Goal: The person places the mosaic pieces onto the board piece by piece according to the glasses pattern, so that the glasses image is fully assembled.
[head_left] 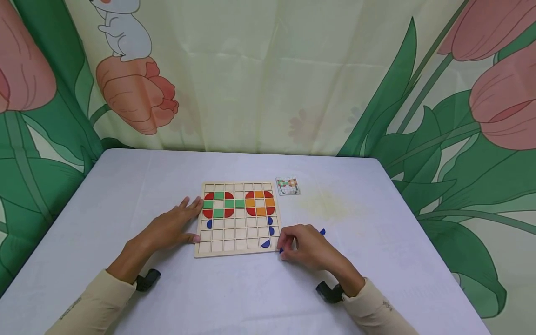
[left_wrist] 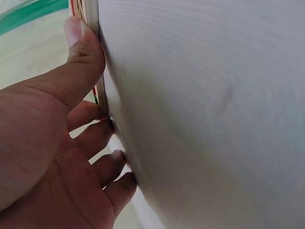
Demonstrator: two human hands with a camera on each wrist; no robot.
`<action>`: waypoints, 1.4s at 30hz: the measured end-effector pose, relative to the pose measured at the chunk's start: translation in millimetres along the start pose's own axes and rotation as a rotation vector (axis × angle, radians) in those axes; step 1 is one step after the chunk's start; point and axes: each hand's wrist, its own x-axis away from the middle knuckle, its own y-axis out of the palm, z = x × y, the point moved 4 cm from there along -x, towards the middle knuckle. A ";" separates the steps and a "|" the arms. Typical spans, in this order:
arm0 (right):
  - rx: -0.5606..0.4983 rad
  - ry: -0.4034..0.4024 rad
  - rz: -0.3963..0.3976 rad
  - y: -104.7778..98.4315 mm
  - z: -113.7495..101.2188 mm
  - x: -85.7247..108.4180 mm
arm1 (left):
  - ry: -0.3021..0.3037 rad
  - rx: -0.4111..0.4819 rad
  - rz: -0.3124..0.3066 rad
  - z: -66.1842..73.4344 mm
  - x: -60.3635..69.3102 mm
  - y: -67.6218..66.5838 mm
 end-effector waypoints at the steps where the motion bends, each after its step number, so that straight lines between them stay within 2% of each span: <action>1: -0.005 -0.009 -0.003 1.4 -2.4 -1.7 | 0.000 0.001 0.001 0.0 0.0 0.1; 21: 0.014 -0.106 -0.011 22.4 -45.7 -40.2 | 0.001 -0.009 0.004 -0.3 -2.1 1.4; 29: -0.013 -0.121 -0.023 29.0 -62.2 -55.4 | -0.001 -0.004 0.004 -0.1 -2.1 1.6; 38: -0.017 -0.210 -0.026 34.0 -82.8 -72.3 | -0.008 -0.009 -0.010 1.8 -1.5 -0.1; 42: -0.021 -0.215 -0.033 36.6 -90.6 -81.1 | -0.001 -0.006 -0.011 1.4 -1.5 -0.5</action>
